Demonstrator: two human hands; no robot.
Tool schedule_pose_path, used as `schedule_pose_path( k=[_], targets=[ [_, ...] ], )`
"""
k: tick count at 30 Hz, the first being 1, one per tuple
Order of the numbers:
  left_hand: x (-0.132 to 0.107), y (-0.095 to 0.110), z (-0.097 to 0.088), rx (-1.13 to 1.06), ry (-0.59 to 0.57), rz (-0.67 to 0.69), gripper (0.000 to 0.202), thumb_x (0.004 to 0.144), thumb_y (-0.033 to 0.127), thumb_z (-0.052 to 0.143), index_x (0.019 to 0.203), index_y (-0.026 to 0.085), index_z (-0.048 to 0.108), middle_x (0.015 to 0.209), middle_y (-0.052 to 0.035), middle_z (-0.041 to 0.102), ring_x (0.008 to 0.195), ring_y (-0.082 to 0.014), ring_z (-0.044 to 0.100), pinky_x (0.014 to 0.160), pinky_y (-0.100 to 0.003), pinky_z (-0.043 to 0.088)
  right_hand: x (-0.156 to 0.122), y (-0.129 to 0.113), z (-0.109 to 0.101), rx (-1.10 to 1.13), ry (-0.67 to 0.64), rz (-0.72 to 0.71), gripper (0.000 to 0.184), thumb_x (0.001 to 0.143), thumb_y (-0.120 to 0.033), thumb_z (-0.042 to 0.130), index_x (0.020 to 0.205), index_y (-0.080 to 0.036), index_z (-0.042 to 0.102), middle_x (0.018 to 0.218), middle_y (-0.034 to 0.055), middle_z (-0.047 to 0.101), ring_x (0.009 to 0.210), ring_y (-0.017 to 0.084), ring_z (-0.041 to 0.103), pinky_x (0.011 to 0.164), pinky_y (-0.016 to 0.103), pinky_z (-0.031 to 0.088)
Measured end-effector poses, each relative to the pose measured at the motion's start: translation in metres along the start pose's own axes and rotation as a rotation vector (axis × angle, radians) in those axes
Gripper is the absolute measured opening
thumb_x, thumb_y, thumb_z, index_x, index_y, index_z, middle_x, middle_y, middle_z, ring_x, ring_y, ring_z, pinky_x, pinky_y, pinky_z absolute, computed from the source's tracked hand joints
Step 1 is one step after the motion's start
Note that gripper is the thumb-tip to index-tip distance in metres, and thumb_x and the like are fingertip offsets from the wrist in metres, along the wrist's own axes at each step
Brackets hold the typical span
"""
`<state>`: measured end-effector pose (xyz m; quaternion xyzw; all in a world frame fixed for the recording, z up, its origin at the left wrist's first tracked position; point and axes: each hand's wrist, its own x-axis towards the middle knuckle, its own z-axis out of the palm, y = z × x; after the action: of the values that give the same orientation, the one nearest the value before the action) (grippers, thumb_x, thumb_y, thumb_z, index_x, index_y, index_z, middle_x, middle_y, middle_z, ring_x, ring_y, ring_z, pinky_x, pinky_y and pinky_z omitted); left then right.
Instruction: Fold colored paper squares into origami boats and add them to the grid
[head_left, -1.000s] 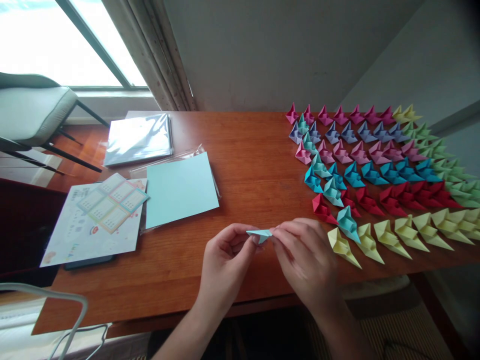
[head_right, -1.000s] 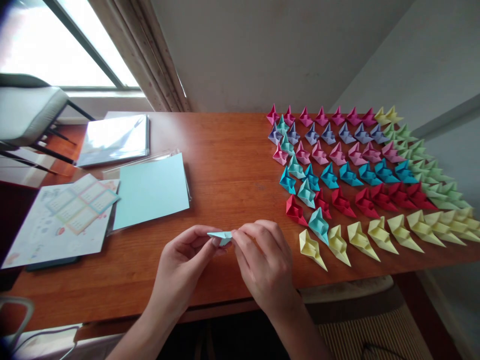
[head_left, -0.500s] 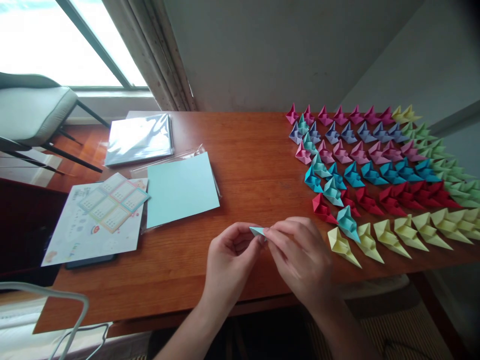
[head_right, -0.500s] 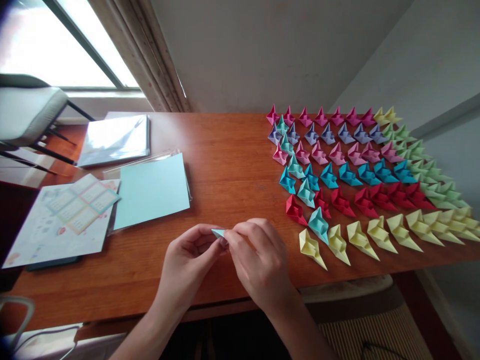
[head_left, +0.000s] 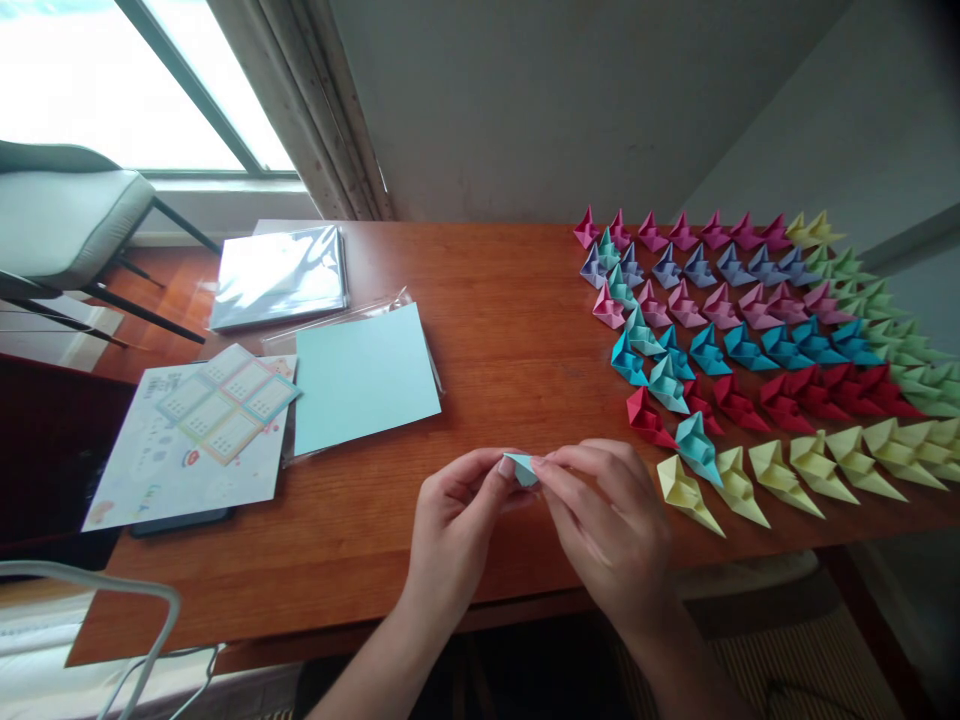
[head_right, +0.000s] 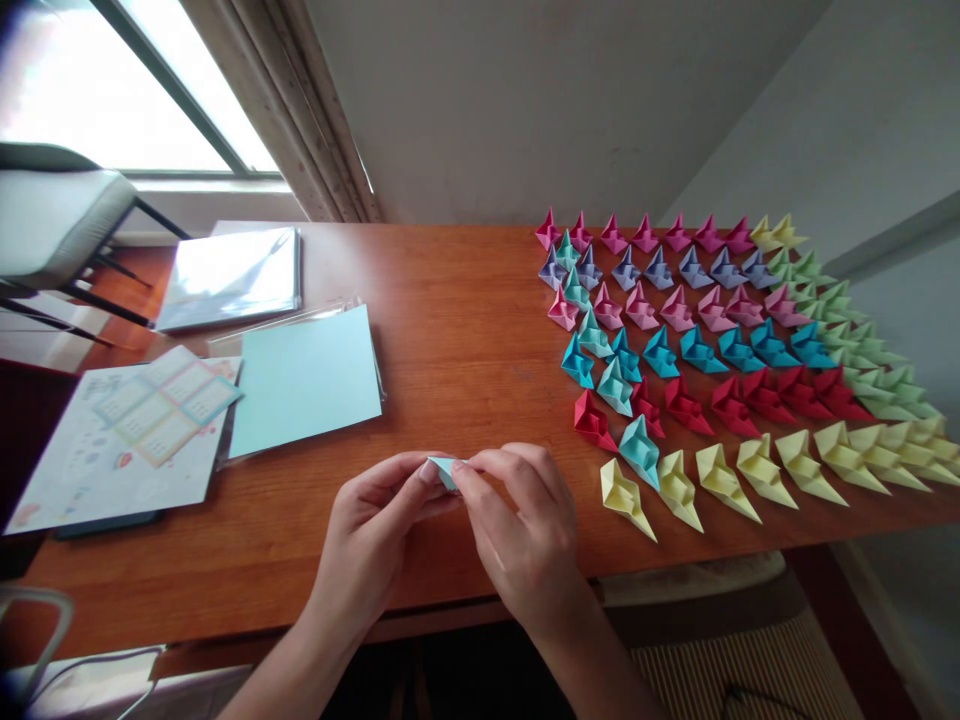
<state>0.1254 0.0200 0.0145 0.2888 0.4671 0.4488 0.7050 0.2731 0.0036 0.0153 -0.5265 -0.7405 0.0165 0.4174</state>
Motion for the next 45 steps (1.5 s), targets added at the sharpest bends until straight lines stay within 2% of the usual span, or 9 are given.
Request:
schedule_pose_path(
  k=[8,15,18,22,27,30,34,38,45],
  targets=[
    [0.003,0.003,0.008,-0.283,0.096,-0.121,0.015,0.079,0.026,0.081,0.085,0.013,0.076,0.086,-0.0068,0.077,0.074,-0.0141,0.071,0.072,-0.023,0.059,-0.008,-0.004,0.008,-0.051,-0.021,0.002,0.042,0.091,-0.012,0.067,0.129,-0.03,0.064,0.108,0.0079,0.07,0.103,0.024,0.062,0.089,0.045,0.056],
    [0.0,0.002,0.008,-0.289,0.03,-0.1,0.013,0.082,0.024,0.08,0.089,0.015,0.075,0.091,-0.0049,0.076,0.084,-0.0135,0.07,0.079,-0.022,0.058,-0.005,-0.005,0.007,-0.029,0.054,0.038,0.036,0.087,-0.008,0.07,0.115,-0.031,0.071,0.11,0.0072,0.069,0.103,0.025,0.058,0.089,0.046,0.055],
    [0.001,0.001,0.006,-0.254,0.017,-0.097,0.01,0.081,0.023,0.081,0.086,0.016,0.074,0.088,-0.0024,0.075,0.083,-0.0129,0.069,0.078,-0.022,0.057,-0.008,-0.006,0.007,0.231,0.035,0.203,0.03,0.089,-0.01,0.067,0.111,-0.031,0.072,0.112,0.0072,0.065,0.103,0.024,0.06,0.084,0.042,0.057],
    [0.0,0.0,0.005,-0.124,-0.001,-0.036,0.013,0.083,0.025,0.08,0.092,0.018,0.076,0.092,-0.0041,0.077,0.086,-0.0156,0.07,0.081,-0.025,0.057,-0.012,-0.003,0.007,0.594,0.084,0.529,0.026,0.095,-0.02,0.062,0.12,-0.028,0.065,0.112,0.0069,0.064,0.097,0.02,0.064,0.078,0.034,0.058],
    [0.0,0.002,0.001,0.151,0.001,0.133,0.012,0.086,0.026,0.076,0.096,0.019,0.077,0.097,-0.0056,0.078,0.09,-0.0176,0.072,0.082,-0.023,0.056,-0.004,0.005,0.001,0.63,-0.136,0.579,0.011,0.097,-0.027,0.061,0.094,-0.025,0.072,0.092,0.0021,0.069,0.089,0.017,0.066,0.076,0.027,0.054],
    [0.003,0.005,-0.005,0.347,-0.051,0.263,0.016,0.091,0.026,0.07,0.104,0.02,0.077,0.105,-0.0066,0.075,0.096,-0.0183,0.069,0.083,-0.023,0.054,0.0,0.009,-0.003,0.653,-0.286,0.606,0.011,0.096,-0.03,0.063,0.096,-0.024,0.073,0.097,0.003,0.071,0.092,0.018,0.068,0.079,0.028,0.054],
    [0.009,0.008,-0.011,0.552,-0.152,0.342,0.02,0.094,0.027,0.065,0.109,0.019,0.075,0.091,-0.0052,0.067,0.08,-0.0141,0.062,0.066,-0.021,0.049,-0.001,0.012,-0.004,0.696,-0.408,0.689,0.014,0.094,-0.035,0.065,0.098,-0.024,0.073,0.097,0.0034,0.073,0.091,0.019,0.068,0.077,0.027,0.054],
    [0.01,0.008,-0.011,0.584,-0.164,0.311,0.016,0.093,0.03,0.067,0.097,0.016,0.072,0.086,-0.0043,0.065,0.075,-0.0135,0.061,0.065,-0.021,0.049,-0.003,0.013,-0.001,0.708,-0.398,0.774,0.016,0.091,-0.038,0.069,0.092,-0.023,0.074,0.09,0.0029,0.073,0.083,0.018,0.068,0.073,0.026,0.054],
    [0.01,0.009,-0.012,0.382,-0.249,0.095,0.021,0.084,0.033,0.077,0.088,0.013,0.07,0.076,-0.0025,0.069,0.067,-0.012,0.061,0.061,-0.02,0.049,-0.003,0.008,0.0,0.916,-0.357,0.916,0.015,0.09,-0.035,0.071,0.087,-0.021,0.074,0.083,0.0019,0.074,0.077,0.015,0.067,0.071,0.023,0.053]
  ],
)
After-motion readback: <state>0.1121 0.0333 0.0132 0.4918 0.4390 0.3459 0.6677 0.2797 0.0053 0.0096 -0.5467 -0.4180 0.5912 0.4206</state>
